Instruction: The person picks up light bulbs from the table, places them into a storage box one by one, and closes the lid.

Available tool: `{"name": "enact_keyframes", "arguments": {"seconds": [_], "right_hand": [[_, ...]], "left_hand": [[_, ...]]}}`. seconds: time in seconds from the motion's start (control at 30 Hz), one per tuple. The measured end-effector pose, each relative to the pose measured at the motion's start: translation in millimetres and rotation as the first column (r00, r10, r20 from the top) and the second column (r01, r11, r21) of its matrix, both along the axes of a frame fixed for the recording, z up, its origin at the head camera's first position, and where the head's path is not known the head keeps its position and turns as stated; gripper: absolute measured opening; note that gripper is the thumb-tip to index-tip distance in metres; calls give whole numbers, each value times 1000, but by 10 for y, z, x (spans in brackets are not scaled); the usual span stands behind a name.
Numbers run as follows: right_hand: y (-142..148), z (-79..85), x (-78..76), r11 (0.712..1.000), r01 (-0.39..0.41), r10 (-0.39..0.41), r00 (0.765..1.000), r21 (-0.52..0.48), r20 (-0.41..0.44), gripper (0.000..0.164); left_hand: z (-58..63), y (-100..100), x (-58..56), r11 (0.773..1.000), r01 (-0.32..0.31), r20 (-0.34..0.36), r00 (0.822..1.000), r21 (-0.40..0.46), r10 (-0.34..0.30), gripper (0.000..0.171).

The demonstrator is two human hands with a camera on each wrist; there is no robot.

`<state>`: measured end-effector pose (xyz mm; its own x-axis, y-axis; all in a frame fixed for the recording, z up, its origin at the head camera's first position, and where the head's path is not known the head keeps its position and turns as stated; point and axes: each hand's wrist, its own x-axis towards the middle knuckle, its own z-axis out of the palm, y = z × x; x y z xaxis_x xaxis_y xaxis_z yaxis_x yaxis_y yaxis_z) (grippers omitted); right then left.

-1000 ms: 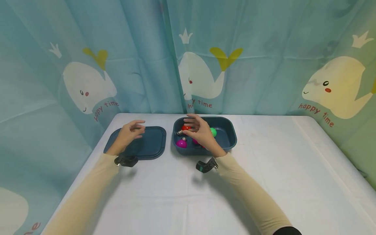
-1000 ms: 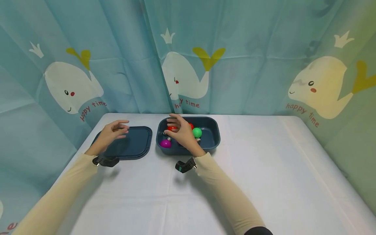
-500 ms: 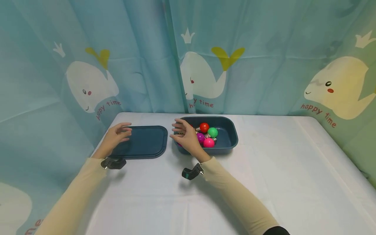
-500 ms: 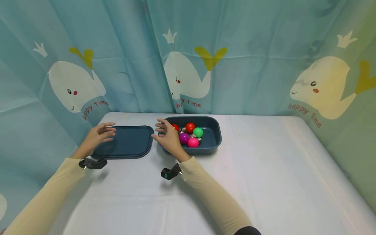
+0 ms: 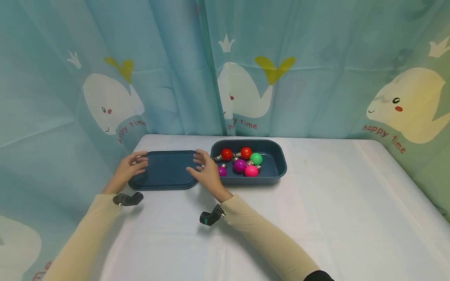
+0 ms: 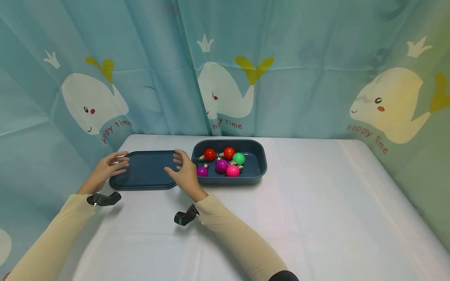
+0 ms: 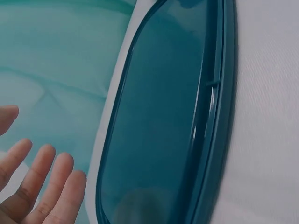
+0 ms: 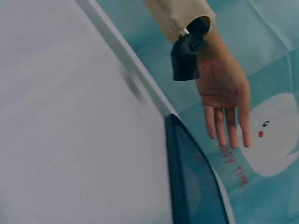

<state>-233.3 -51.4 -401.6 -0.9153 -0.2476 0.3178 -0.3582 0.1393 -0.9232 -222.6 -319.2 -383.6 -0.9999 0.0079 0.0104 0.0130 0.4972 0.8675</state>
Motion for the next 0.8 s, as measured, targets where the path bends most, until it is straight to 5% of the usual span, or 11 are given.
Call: {"name": "enact_keyframes", "arguments": {"seconds": [0.8], "right_hand": [[-213, -305, 10, 969, 176, -176, 984, 173, -14, 61]], "left_hand": [[-217, -311, -14, 991, -130, 126, 983, -22, 131, 61]]}}
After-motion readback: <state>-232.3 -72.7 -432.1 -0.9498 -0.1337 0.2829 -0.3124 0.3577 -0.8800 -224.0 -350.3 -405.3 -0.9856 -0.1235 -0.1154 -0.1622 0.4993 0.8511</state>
